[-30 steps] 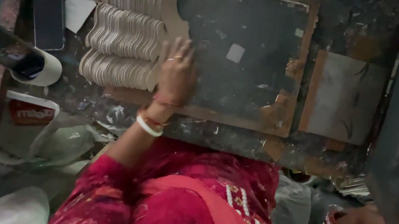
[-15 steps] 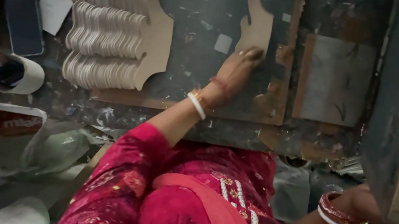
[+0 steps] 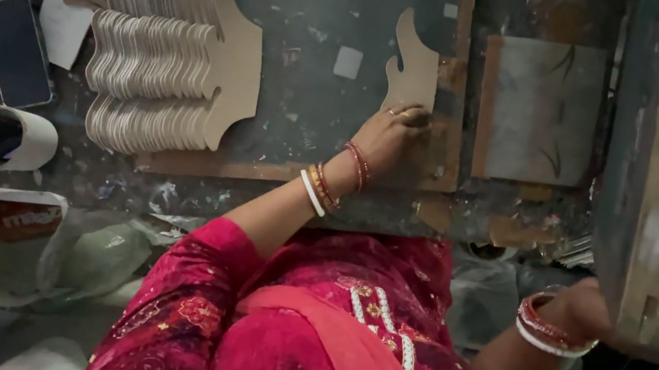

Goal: Manual screen printing of designs onto decorative paper cutouts.

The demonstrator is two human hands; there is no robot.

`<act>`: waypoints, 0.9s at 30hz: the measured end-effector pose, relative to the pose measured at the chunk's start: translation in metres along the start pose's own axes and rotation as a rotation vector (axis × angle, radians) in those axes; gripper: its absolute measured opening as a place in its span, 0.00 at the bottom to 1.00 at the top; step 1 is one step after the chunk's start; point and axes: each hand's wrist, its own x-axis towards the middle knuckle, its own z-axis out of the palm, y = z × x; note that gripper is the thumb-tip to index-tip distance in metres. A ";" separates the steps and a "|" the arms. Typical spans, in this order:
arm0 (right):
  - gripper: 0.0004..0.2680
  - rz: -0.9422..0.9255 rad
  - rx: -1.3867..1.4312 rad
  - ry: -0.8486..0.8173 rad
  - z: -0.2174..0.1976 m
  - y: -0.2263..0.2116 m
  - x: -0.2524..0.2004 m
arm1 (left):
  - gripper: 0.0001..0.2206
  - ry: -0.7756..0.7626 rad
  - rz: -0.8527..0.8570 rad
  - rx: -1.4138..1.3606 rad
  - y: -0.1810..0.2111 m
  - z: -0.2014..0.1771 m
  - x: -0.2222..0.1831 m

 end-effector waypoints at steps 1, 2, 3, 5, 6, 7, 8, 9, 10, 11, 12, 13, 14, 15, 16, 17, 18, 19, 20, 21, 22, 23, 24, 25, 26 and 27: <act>0.12 0.193 0.155 0.057 0.005 0.001 -0.004 | 0.17 0.006 -0.018 -0.007 -0.004 0.007 -0.001; 0.12 0.194 0.151 0.057 0.003 -0.004 0.004 | 0.17 0.004 -0.015 -0.008 -0.002 0.007 -0.003; 0.13 0.024 0.021 0.020 -0.001 -0.010 0.012 | 0.17 0.001 0.018 0.004 -0.001 0.007 -0.006; 0.13 -0.141 -0.111 -0.027 -0.004 -0.007 0.002 | 0.18 -0.006 0.054 0.015 0.009 -0.003 -0.016; 0.14 0.019 0.066 -0.012 -0.002 0.002 -0.015 | 0.19 -0.042 0.061 -0.066 0.018 -0.013 -0.023; 0.15 0.175 0.244 -0.003 0.000 0.013 -0.031 | 0.20 -0.078 0.064 -0.150 0.028 -0.022 -0.029; 0.15 0.175 0.241 -0.006 -0.001 0.002 -0.036 | 0.20 -0.081 0.063 -0.152 0.042 -0.042 -0.037; 0.10 0.108 0.284 -0.116 -0.002 -0.009 -0.040 | 0.18 -0.119 0.051 -0.311 0.056 -0.062 -0.045; 0.06 0.039 0.324 -0.227 -0.003 -0.020 -0.044 | 0.17 -0.157 0.039 -0.470 0.069 -0.082 -0.054; 0.06 0.038 0.321 -0.229 0.002 -0.067 -0.007 | 0.17 -0.158 0.039 -0.473 0.070 -0.084 -0.071; 0.07 0.151 0.695 -0.425 -0.003 -0.115 0.030 | 0.14 -0.062 -0.098 -0.804 0.070 -0.087 -0.088; 0.08 0.261 1.075 -0.616 -0.016 -0.165 0.067 | 0.13 0.043 -0.236 -1.129 0.069 -0.092 -0.105; 0.08 0.260 1.075 -0.614 -0.009 -0.175 0.069 | 0.13 0.044 -0.234 -1.128 0.072 -0.101 -0.110; 0.10 0.077 1.048 -0.808 -0.001 -0.185 0.072 | 0.14 0.050 -0.473 -0.956 0.074 -0.110 -0.114; 0.11 -0.113 1.011 -0.994 0.007 -0.196 0.075 | 0.16 0.051 -0.705 -0.775 0.076 -0.120 -0.118; 0.11 -0.120 1.016 -0.995 0.025 -0.201 0.070 | 0.16 0.058 -0.707 -0.776 0.078 -0.122 -0.120; 0.13 -0.169 0.980 -1.062 0.043 -0.207 0.065 | 0.21 -0.101 -0.732 -0.445 0.080 -0.124 -0.122; 0.15 -0.219 0.946 -1.123 0.062 -0.214 0.061 | 0.27 -0.251 -0.742 -0.107 0.081 -0.127 -0.124; 0.15 -0.227 0.954 -1.118 0.090 -0.221 0.058 | 0.27 -0.241 -0.747 -0.104 0.072 -0.114 -0.132; 0.14 -0.229 0.926 -1.127 0.115 -0.227 0.054 | 0.24 -0.203 -0.658 -0.015 0.063 -0.101 -0.141; 0.13 -0.230 0.899 -1.135 0.141 -0.234 0.051 | 0.20 -0.164 -0.569 0.073 0.055 -0.088 -0.150; 0.13 -0.234 0.901 -1.134 0.165 -0.238 0.048 | 0.20 -0.160 -0.571 0.074 0.053 -0.091 -0.147; 0.13 -0.273 0.918 -1.095 0.188 -0.243 0.046 | 0.20 -0.187 -0.572 0.074 0.052 -0.093 -0.144; 0.14 -0.312 0.934 -1.056 0.213 -0.247 0.043 | 0.21 -0.213 -0.572 0.072 0.050 -0.095 -0.139; 0.14 -0.317 0.935 -1.056 0.220 -0.249 0.042 | 0.21 -0.209 -0.573 0.071 0.052 -0.099 -0.135; 0.13 -0.323 0.944 -1.026 0.226 -0.250 0.039 | 0.22 -0.239 -0.598 0.068 0.054 -0.103 -0.133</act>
